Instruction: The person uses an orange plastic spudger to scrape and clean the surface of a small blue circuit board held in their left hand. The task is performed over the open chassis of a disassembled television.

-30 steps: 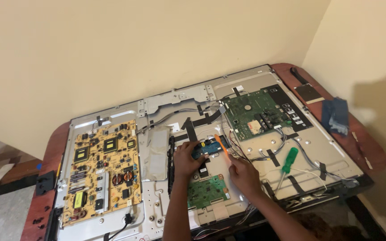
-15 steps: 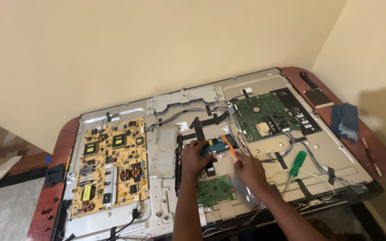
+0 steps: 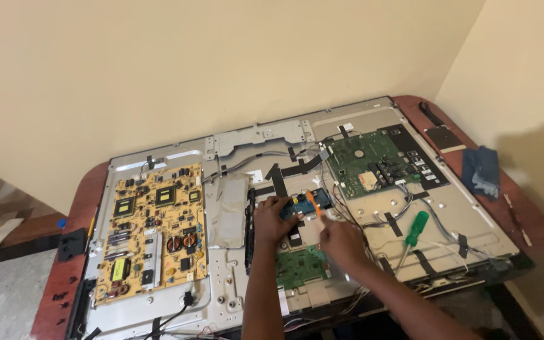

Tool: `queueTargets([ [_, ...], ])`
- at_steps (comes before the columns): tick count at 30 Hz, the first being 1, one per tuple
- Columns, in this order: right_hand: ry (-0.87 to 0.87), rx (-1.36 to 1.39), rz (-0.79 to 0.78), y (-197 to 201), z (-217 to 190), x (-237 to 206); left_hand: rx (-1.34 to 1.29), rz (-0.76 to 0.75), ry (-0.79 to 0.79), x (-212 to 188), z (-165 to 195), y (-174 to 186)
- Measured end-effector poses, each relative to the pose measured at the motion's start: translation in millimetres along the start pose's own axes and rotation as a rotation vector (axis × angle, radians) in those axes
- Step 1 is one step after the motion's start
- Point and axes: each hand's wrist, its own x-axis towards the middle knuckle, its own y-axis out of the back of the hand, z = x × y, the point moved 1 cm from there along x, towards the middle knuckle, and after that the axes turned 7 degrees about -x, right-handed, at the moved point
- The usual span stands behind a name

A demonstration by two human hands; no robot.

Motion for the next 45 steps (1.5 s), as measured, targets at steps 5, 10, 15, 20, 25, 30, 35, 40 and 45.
queueTargets([
  [5, 0.154, -0.116, 0.11, 7, -5, -1, 0.012, -0.019, 0.007, -1, 4, 4],
  [10, 0.061, -0.038, 0.046, 15, -7, 1, 0.031, -0.028, 0.008, 1, 6, 7],
  [15, -0.035, -0.003, -0.043, 16, -4, 2, 0.035, -0.036, 0.013, 1, 8, 8],
  [20, -0.028, -0.094, -0.076, 11, -3, 4, 0.034, -0.015, 0.006, 1, 11, 9],
  [25, 0.041, -0.066, -0.083, 16, -3, 5, 0.034, -0.016, 0.012, 0, 12, 10],
  [30, 0.051, -0.071, -0.079, 31, 2, 1, 0.037, -0.007, 0.0, 1, 16, 13],
  [35, 0.317, -0.274, -0.097, 33, -12, 4, 0.062, 0.008, 0.0, -7, 25, 17],
  [40, 0.085, -0.243, -0.137, 13, -52, -5, 0.073, 0.026, -0.041, -12, 36, 20],
  [45, 0.154, -0.222, -0.235, -6, -72, -38, 0.125, 0.058, -0.078, -14, 39, 22],
])
